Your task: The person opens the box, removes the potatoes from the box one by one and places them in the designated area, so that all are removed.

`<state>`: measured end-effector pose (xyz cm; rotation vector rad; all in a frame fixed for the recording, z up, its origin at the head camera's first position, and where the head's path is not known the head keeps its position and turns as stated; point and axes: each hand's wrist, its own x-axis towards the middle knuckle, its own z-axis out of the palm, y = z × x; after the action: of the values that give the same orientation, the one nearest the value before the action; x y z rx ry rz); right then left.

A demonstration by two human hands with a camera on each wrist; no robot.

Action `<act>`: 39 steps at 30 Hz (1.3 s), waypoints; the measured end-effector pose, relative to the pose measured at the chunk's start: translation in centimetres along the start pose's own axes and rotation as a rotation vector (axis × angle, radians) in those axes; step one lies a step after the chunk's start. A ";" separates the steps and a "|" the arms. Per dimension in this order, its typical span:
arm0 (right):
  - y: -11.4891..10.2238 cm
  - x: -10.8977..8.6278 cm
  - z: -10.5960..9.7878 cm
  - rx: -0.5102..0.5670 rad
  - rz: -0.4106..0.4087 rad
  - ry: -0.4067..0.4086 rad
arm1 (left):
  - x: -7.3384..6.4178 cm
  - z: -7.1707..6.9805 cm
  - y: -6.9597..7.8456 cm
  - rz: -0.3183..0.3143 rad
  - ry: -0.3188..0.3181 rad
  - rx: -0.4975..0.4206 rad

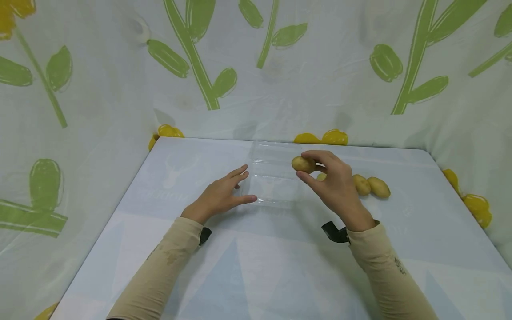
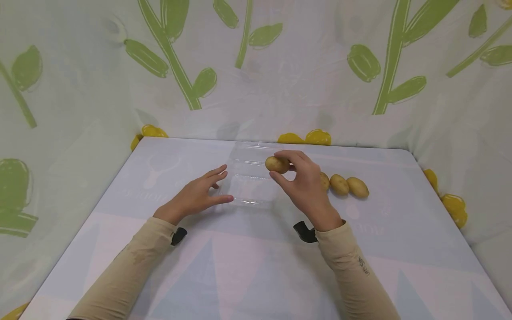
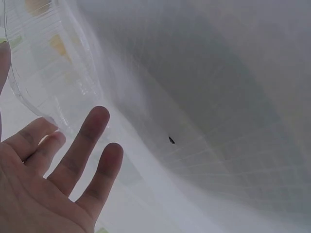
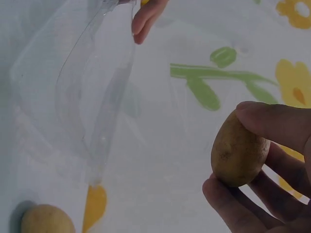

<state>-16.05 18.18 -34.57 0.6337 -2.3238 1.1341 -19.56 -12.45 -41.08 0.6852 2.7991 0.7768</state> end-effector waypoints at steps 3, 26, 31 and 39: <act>0.6 -0.7 -0.9 -0.014 0.032 0.023 | 0.0 0.0 0.0 -0.001 0.004 -0.003; 5.8 -5.3 -7.9 -0.106 0.164 0.225 | 0.0 0.1 0.0 -0.028 -0.005 -0.015; 7.0 -5.9 -9.6 -0.104 0.271 0.256 | 0.0 0.2 -0.1 -0.025 -0.001 -0.025; 9.3 -6.9 -12.1 -0.157 0.451 0.284 | 0.0 0.2 -0.1 -0.031 -0.008 -0.030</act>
<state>-13.55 34.47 -37.54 -0.1155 -2.3292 1.1228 -19.51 -12.44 -41.32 0.6376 2.7779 0.8076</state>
